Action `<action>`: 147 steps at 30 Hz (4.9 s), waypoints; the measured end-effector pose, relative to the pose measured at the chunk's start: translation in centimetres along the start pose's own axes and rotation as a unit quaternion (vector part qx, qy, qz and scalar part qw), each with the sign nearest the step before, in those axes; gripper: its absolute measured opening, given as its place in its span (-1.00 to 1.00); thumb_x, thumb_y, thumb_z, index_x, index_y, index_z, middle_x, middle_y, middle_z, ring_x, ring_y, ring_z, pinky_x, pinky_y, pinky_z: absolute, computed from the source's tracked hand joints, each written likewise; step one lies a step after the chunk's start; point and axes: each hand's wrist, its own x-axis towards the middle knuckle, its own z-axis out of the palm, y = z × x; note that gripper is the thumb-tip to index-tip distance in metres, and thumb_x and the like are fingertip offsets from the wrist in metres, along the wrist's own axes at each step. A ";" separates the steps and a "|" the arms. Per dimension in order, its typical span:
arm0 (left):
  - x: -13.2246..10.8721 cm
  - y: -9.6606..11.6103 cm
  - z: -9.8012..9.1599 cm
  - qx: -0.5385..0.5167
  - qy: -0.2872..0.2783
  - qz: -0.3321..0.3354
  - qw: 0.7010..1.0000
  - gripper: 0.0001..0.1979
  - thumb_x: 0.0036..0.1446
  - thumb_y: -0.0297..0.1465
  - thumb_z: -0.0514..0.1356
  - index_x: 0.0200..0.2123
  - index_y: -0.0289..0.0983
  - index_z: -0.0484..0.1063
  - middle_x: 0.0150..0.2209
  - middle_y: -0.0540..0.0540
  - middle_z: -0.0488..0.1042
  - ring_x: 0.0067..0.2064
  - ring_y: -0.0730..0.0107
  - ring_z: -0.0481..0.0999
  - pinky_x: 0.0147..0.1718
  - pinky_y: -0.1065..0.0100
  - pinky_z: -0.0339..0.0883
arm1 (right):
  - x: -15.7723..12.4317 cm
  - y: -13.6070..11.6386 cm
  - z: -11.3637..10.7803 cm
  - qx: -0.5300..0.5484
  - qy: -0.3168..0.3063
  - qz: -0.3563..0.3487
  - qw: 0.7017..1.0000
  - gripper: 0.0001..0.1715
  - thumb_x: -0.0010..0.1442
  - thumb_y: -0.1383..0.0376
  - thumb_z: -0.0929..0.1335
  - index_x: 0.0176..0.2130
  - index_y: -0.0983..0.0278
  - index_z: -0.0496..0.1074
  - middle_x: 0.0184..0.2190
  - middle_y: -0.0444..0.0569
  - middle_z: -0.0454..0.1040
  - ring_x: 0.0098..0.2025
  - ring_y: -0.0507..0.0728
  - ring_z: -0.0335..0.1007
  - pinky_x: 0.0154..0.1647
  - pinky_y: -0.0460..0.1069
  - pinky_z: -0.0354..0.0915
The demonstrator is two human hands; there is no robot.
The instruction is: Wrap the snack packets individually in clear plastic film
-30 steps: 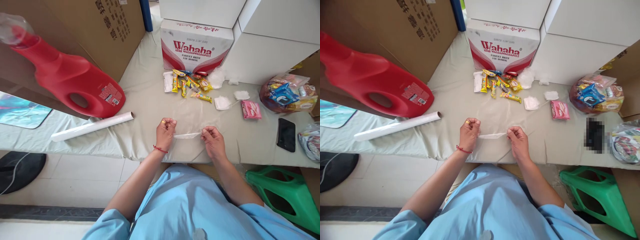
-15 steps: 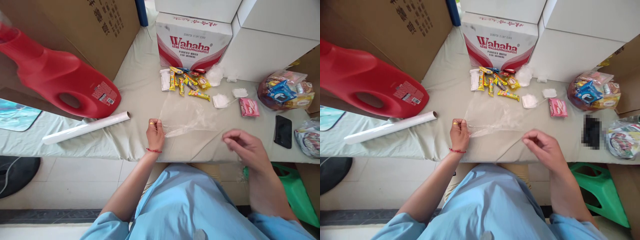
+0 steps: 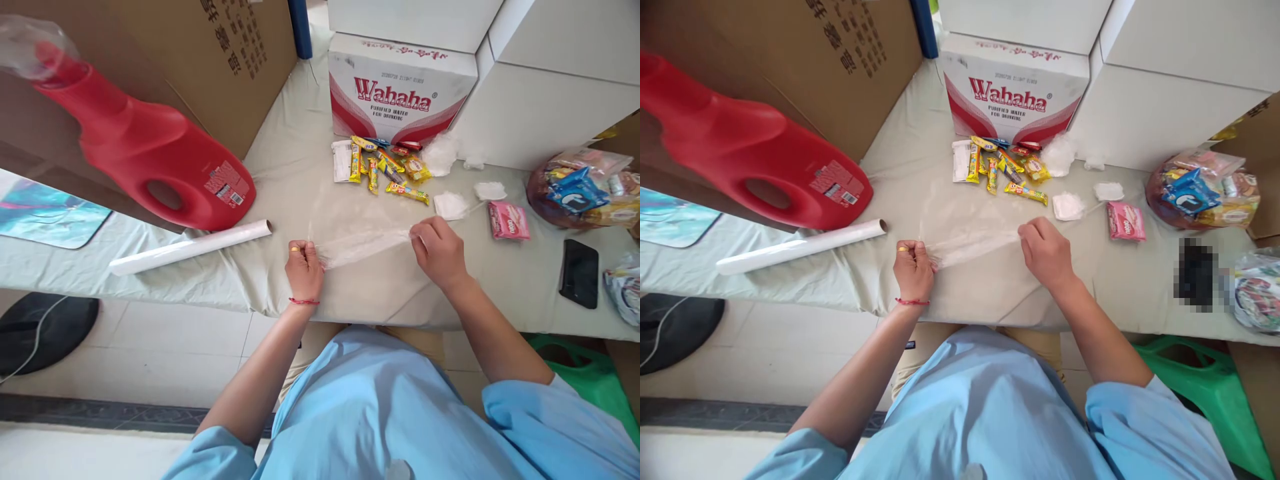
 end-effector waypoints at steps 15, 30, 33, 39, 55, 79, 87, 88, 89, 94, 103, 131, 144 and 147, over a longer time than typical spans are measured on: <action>-0.3 -0.6 0.2 0.231 -0.057 0.221 0.946 -0.69 0.20 -0.46 0.12 -0.05 -0.19 0.59 -0.08 -0.23 0.49 0.03 0.05 0.45 0.06 0.06 0.34 | -10.0 1.4 -1.9 0.163 0.020 0.101 0.981 -0.74 0.38 0.25 0.34 0.00 0.14 0.56 0.08 0.11 0.49 -0.22 0.17 0.47 -0.08 0.20 0.50; 0.3 -1.1 -1.3 0.301 -0.142 0.196 0.922 -0.55 0.42 -0.19 0.00 0.10 -0.21 0.59 0.29 -0.28 0.46 0.45 -0.05 0.25 0.42 -0.18 0.05 | -6.0 -7.2 1.5 0.142 -0.285 -0.215 0.923 -0.69 0.44 0.35 0.31 0.05 0.25 0.60 0.22 0.15 0.47 0.12 0.27 0.39 0.19 0.24 0.38; 0.4 -0.9 -1.1 0.312 -0.155 0.186 0.919 -0.55 0.40 -0.17 0.03 0.14 -0.21 0.56 0.35 -0.27 0.41 0.48 -0.02 0.21 0.45 -0.18 -0.01 | -6.8 -6.7 0.5 0.204 -0.311 -0.222 0.901 -0.72 0.43 0.34 0.32 -0.01 0.24 0.62 0.14 0.11 0.55 0.04 0.22 0.46 0.13 0.18 0.43; 0.4 -0.2 -1.3 0.361 -0.226 0.196 0.884 -0.41 0.27 -0.16 0.17 0.33 -0.16 0.40 0.52 -0.23 0.14 0.55 -0.07 0.04 0.48 -0.27 -0.17 | -6.1 -4.5 -1.6 0.262 -0.260 -0.112 0.923 -0.60 0.42 0.37 0.26 0.07 0.16 0.60 0.09 0.05 0.61 0.08 0.17 0.56 0.05 0.09 0.49; -0.1 0.4 -1.4 0.390 -0.269 0.214 0.854 -0.13 0.22 0.05 0.22 0.48 -0.21 0.17 0.58 -0.28 -0.16 0.59 -0.22 -0.18 0.45 -0.41 -0.31 | 9.8 0.0 4.9 0.072 -0.247 -0.029 0.966 -0.18 0.31 0.22 0.39 0.47 0.17 0.22 0.59 0.07 -0.14 0.43 0.43 0.24 0.38 0.33 0.29; -0.6 -1.7 -1.7 0.310 -0.139 0.184 0.923 -0.47 0.43 -0.23 -0.03 0.24 -0.40 0.49 0.43 -0.41 0.26 0.52 -0.16 0.06 0.44 -0.20 0.07 | -1.5 -9.9 7.6 0.123 -0.204 -0.173 0.956 -0.50 0.49 0.19 0.29 0.32 0.26 0.44 0.39 0.09 0.35 0.41 0.33 0.16 0.42 0.30 0.16; -2.8 3.2 -0.7 0.281 -0.105 0.252 0.920 -0.68 0.34 -0.44 0.09 0.03 -0.25 0.60 0.00 -0.29 0.55 0.10 0.02 0.48 0.19 -0.08 0.38 | -3.7 -10.0 9.0 0.104 -0.185 -0.172 0.962 -0.44 0.47 0.21 0.30 0.37 0.28 0.39 0.41 0.11 0.33 0.51 0.31 0.08 0.57 0.31 -0.08; -3.1 4.1 -0.2 0.269 -0.155 0.275 0.910 -0.67 0.35 -0.46 0.07 0.01 -0.27 0.60 -0.03 -0.28 0.57 0.07 0.07 0.50 0.17 -0.02 0.40 | -3.9 -10.0 9.4 0.104 -0.186 -0.166 0.963 -0.43 0.45 0.24 0.31 0.37 0.31 0.40 0.37 0.14 0.38 0.49 0.31 0.12 0.58 0.29 -0.08; -3.3 4.9 0.5 0.263 -0.193 0.289 0.900 -0.67 0.35 -0.47 0.06 -0.01 -0.28 0.60 -0.02 -0.26 0.59 0.07 0.10 0.51 0.16 0.02 0.42 | -4.0 -10.0 9.8 0.102 -0.186 -0.155 0.965 -0.41 0.43 0.26 0.33 0.37 0.35 0.39 0.34 0.18 0.42 0.47 0.32 0.16 0.57 0.27 -0.07; -1.4 6.3 3.2 0.348 -0.301 0.257 0.850 -0.66 0.37 -0.40 0.06 0.05 -0.29 0.58 0.24 -0.28 0.51 0.33 0.01 0.41 0.32 -0.09 0.28 | -4.2 -10.2 10.4 0.084 -0.194 -0.117 0.970 -0.36 0.40 0.27 0.34 0.37 0.48 0.37 0.34 0.32 0.38 0.45 0.36 0.20 0.52 0.26 0.05; 7.1 1.3 -0.3 0.321 -0.255 0.173 0.896 -0.60 0.19 -0.45 0.11 0.07 -0.35 0.53 0.32 -0.31 0.43 0.34 0.07 0.44 0.38 0.06 0.27 | -3.2 -10.5 8.0 0.089 -0.178 -0.153 0.968 -0.40 0.52 0.15 0.24 0.43 0.26 0.30 0.48 0.09 0.22 0.51 0.28 0.08 0.55 0.29 -0.05; 2.3 1.8 3.0 0.374 -0.237 0.203 0.873 -0.41 0.46 -0.22 -0.13 0.43 -0.31 0.24 0.52 -0.30 0.12 0.55 -0.03 0.03 0.48 -0.22 -0.12 | -6.4 -15.8 5.0 0.140 -0.248 -0.175 0.943 -0.52 0.41 0.38 0.28 0.24 0.24 0.51 0.28 0.12 0.47 0.36 0.25 0.30 0.46 0.22 0.18; 1.5 1.2 1.9 0.423 -0.266 0.242 0.831 -0.30 0.46 -0.06 -0.12 0.53 -0.24 0.03 0.57 -0.27 -0.08 0.58 -0.02 -0.07 0.44 -0.44 -0.35 | 2.3 -1.4 7.1 -0.016 -0.202 0.052 0.978 -0.32 0.53 0.13 0.12 0.48 0.30 0.20 0.53 0.11 0.08 0.56 0.35 -0.06 0.53 0.46 -0.18; 1.6 1.0 2.0 0.422 -0.257 0.237 0.837 -0.28 0.45 -0.04 -0.09 0.53 -0.25 0.02 0.57 -0.28 -0.11 0.58 -0.02 -0.10 0.44 -0.45 -0.41 | 1.0 2.8 6.1 -0.062 -0.170 0.109 0.977 -0.32 0.51 0.12 0.10 0.47 0.29 0.22 0.51 0.14 0.14 0.54 0.34 -0.01 0.51 0.44 -0.08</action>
